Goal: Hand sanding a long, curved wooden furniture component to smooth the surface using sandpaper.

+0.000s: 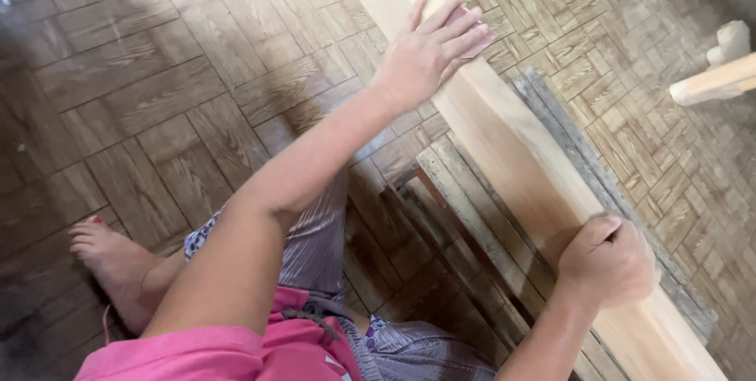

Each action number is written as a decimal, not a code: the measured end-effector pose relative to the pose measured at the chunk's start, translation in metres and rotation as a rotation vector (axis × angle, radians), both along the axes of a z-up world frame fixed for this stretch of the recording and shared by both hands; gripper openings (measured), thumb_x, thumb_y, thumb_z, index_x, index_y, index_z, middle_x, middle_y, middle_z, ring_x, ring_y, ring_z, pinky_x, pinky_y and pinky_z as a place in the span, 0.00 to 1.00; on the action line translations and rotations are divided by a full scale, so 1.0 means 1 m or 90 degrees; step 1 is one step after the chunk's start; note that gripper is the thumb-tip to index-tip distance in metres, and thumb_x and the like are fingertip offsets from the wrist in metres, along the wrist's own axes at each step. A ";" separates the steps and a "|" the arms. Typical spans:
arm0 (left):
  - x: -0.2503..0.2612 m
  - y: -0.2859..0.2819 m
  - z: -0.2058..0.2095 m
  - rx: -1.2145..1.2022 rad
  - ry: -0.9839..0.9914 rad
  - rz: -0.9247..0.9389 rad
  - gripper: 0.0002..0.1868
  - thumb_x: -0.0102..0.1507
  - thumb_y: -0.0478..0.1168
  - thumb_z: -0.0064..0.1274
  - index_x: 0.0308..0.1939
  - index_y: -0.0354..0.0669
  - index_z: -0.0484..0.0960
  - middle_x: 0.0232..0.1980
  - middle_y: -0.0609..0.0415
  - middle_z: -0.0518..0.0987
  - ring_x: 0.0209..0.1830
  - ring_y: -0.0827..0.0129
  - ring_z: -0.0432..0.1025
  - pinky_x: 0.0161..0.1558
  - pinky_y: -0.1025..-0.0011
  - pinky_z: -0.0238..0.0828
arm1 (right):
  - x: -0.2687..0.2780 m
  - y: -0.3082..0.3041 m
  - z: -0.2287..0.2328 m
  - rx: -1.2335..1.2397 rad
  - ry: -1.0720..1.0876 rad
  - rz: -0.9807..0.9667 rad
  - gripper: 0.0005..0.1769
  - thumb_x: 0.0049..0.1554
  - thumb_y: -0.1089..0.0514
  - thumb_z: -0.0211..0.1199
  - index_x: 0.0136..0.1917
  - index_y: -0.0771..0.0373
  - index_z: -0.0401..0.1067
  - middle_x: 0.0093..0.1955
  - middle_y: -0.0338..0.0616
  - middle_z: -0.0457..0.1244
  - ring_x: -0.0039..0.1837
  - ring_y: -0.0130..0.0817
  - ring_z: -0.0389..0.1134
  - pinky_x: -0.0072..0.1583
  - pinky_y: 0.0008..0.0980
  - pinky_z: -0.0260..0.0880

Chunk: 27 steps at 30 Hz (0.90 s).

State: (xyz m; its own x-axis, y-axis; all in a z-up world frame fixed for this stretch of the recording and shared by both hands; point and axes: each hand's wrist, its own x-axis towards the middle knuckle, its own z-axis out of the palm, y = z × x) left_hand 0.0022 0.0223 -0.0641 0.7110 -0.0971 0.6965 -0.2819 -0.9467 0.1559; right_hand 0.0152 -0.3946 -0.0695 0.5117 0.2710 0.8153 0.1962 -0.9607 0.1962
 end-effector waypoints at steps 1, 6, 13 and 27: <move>-0.002 -0.014 -0.001 -0.025 0.022 0.067 0.25 0.72 0.44 0.54 0.73 0.60 0.68 0.76 0.57 0.67 0.80 0.51 0.50 0.75 0.38 0.33 | -0.002 -0.001 0.000 -0.008 -0.010 0.012 0.21 0.64 0.60 0.57 0.29 0.54 0.65 0.27 0.37 0.53 0.29 0.38 0.50 0.36 0.38 0.46; -0.061 -0.076 0.041 -0.170 0.138 -0.111 0.25 0.68 0.26 0.42 0.68 0.48 0.72 0.74 0.56 0.69 0.79 0.43 0.52 0.77 0.32 0.37 | -0.001 0.004 -0.002 -0.017 -0.043 0.016 0.23 0.65 0.59 0.54 0.27 0.52 0.63 0.24 0.35 0.49 0.28 0.33 0.43 0.37 0.34 0.44; -0.050 -0.026 0.020 0.034 0.014 -0.159 0.23 0.71 0.41 0.52 0.71 0.59 0.70 0.72 0.59 0.73 0.74 0.54 0.65 0.76 0.40 0.45 | -0.004 -0.004 -0.003 -0.026 0.005 -0.004 0.24 0.68 0.59 0.52 0.28 0.51 0.64 0.25 0.33 0.50 0.29 0.31 0.45 0.38 0.33 0.44; -0.057 -0.056 0.017 0.065 -0.022 -0.028 0.38 0.58 0.19 0.54 0.69 0.56 0.75 0.69 0.60 0.76 0.72 0.56 0.68 0.74 0.48 0.61 | 0.001 -0.001 -0.005 -0.025 -0.005 -0.034 0.27 0.69 0.58 0.50 0.27 0.47 0.61 0.24 0.30 0.46 0.28 0.26 0.42 0.37 0.28 0.44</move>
State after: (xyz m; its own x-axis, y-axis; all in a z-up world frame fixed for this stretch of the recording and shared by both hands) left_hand -0.0550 -0.0334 -0.0468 0.6800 -0.1992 0.7056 -0.3272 -0.9437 0.0490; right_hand 0.0159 -0.3959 -0.0747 0.5206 0.2747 0.8084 0.1428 -0.9615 0.2347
